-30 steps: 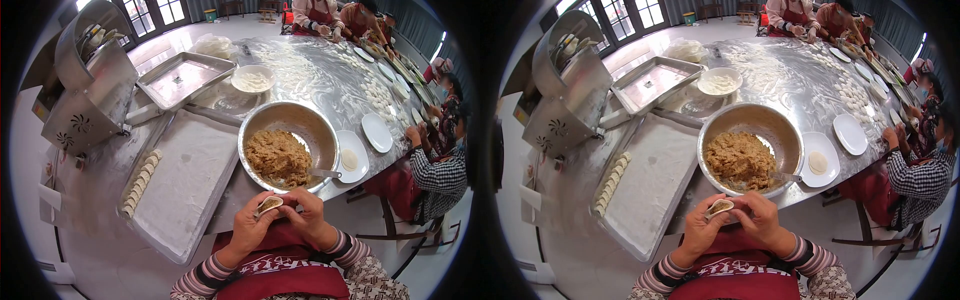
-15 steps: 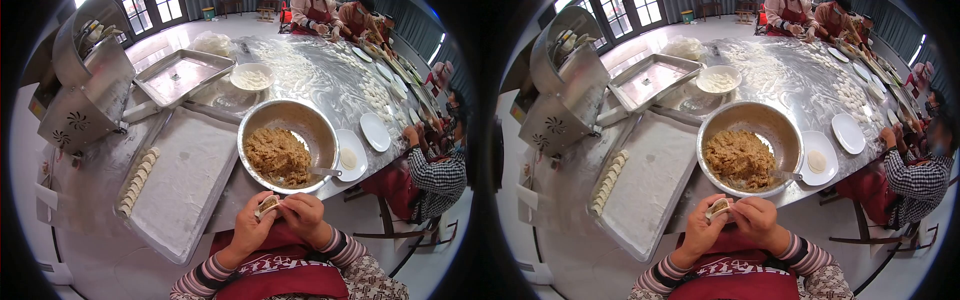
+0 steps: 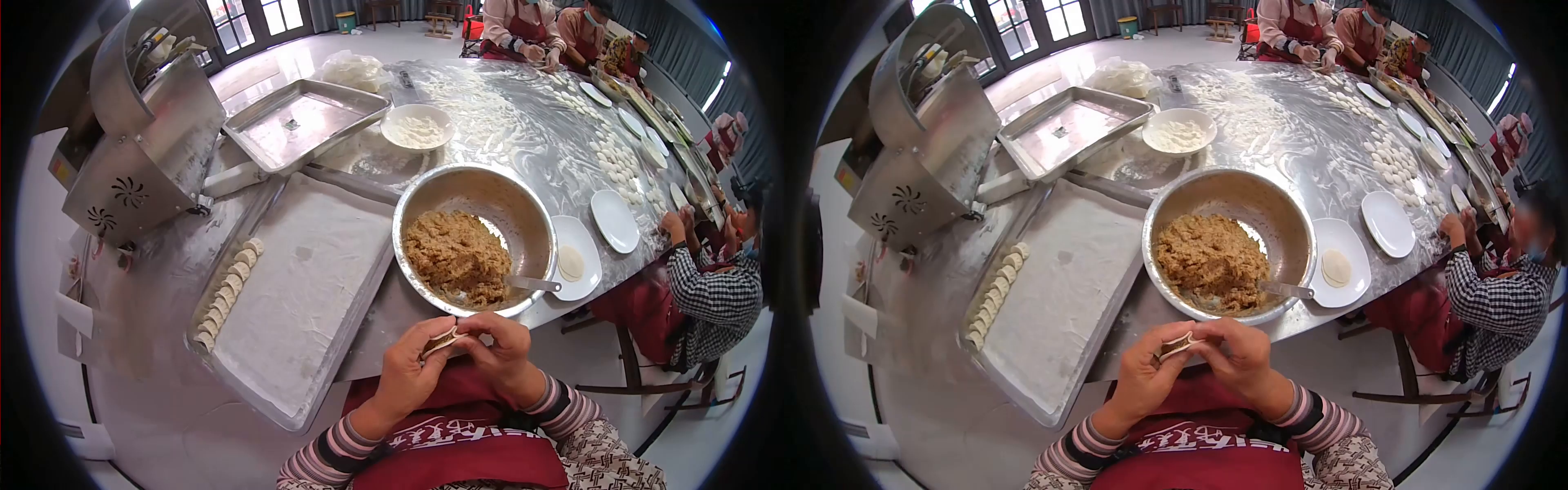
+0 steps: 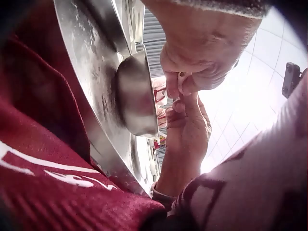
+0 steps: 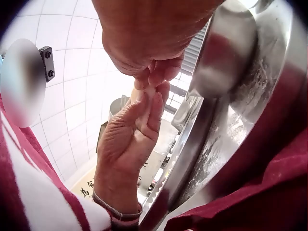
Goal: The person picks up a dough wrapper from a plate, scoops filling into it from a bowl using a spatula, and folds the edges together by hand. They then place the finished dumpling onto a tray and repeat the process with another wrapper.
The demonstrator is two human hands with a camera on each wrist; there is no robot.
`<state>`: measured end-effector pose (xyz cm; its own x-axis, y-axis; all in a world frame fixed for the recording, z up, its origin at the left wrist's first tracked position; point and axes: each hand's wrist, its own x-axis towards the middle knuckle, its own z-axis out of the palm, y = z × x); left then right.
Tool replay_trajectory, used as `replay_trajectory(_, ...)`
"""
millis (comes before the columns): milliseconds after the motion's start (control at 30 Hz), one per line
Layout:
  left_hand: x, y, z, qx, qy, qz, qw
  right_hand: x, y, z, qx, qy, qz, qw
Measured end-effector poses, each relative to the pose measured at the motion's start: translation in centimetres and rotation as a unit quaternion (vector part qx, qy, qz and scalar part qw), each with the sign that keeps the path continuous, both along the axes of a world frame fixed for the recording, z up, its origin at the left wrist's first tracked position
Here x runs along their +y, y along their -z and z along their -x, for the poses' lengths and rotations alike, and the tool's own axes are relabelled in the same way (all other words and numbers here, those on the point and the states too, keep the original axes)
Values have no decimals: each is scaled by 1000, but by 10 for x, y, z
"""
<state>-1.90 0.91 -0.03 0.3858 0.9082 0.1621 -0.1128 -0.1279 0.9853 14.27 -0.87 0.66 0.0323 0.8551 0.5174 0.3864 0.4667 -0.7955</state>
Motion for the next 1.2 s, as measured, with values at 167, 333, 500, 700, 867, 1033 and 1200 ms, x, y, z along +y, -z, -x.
replay_trajectory(167,3,-9,4,65,-8,-26,998,1,-5,-3,4,-12,40,999)
replay_trajectory(333,0,-7,1,38,10,24,999,0,-7,2,18,5,12,1000)
replay_trajectory(500,0,-5,-1,-94,-9,93,991,0,1,1,0,24,-37,999)
replay_trajectory(700,-2,-3,0,-99,-3,101,990,1,-6,3,41,9,26,999)
replay_trajectory(867,-1,-4,4,20,-18,-1,1000,3,-2,1,-26,-1,-16,1000)
replay_trajectory(1033,4,-14,8,55,-8,-82,995,0,-13,6,46,16,23,999)
replay_trajectory(1200,5,-15,11,76,33,-25,996,4,-7,0,8,-9,-16,1000)
